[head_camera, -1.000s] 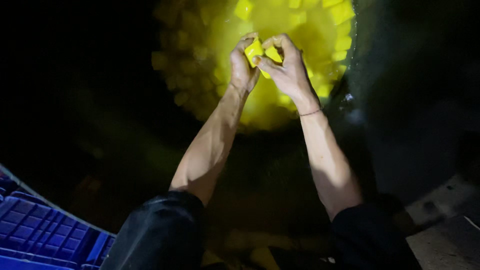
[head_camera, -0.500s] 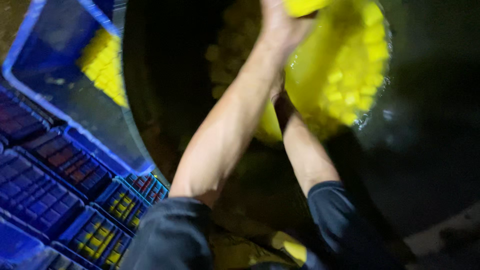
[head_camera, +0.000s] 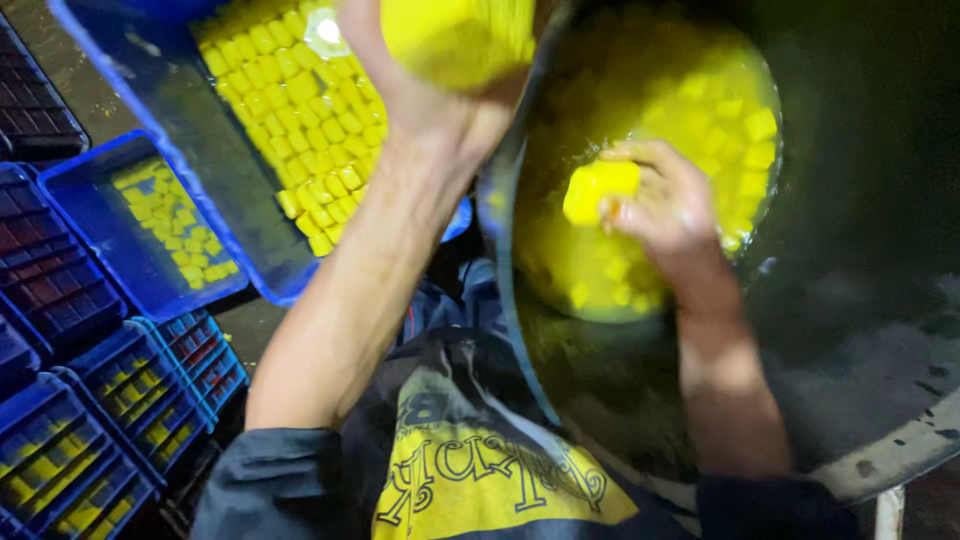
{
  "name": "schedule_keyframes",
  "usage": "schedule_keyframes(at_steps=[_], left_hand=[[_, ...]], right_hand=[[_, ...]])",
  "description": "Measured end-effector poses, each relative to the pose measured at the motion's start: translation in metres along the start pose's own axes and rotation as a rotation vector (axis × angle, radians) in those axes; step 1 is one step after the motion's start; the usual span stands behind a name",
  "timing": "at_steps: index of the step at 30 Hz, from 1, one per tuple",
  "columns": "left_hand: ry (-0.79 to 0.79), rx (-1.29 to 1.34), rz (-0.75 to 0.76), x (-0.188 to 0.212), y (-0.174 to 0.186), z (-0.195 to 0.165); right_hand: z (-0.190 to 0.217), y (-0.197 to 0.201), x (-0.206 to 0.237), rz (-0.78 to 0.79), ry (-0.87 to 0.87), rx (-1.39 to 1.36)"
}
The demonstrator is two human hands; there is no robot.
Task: The person washes yellow tofu blocks in a large vat of water, pressing them under the water and scooping them with a metal bowl. They lift the blocks out, squeeze them briefly, and place them into blue plastic crates beside the vat, repeating the transfer.
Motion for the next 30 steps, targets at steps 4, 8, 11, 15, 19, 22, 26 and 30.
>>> schedule_keyframes(at_steps=[4, 8, 11, 15, 19, 22, 26, 30], left_hand=[[-0.125, -0.137, -0.169, 0.054, 0.02, -0.033], [0.015, 0.065, -0.228, 0.111, 0.057, -0.048], [0.162, 0.017, -0.238, 0.159, 0.075, -0.073], [0.106, 0.015, -0.428, 0.172, 0.107, -0.098], [0.044, 0.049, -0.674, 0.134, 0.168, -0.143], [-0.108, -0.203, -0.695, 0.138, 0.204, -0.192], [-0.091, -0.433, -0.88, 0.183, 0.237, -0.251], [-0.121, -0.454, -0.956, 0.222, 0.251, -0.272]], right_hand=[[0.116, -0.066, 0.025, 0.034, 0.072, 0.285], [0.145, -0.15, 0.0, -0.004, 0.309, 0.935], [0.13, -0.198, -0.02, 0.012, 0.346, 1.058], [0.069, -0.243, -0.046, 0.342, 0.195, 0.59], [-0.009, -0.26, -0.107, 0.361, 0.01, 0.419], [-0.07, -0.289, -0.178, 0.309, -0.18, 0.322], [-0.145, -0.352, -0.229, 0.022, -0.129, 1.163], [-0.198, -0.384, -0.209, -0.094, -0.063, 1.398]])
Point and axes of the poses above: each hand's wrist, its own x-axis away from the middle knuckle, its own y-axis out of the back of the hand, z = x × y, the point moved 2 cm from there along -x, towards the middle knuckle, and after that the axes turned 15 degrees about x, right-handed, at the moved point
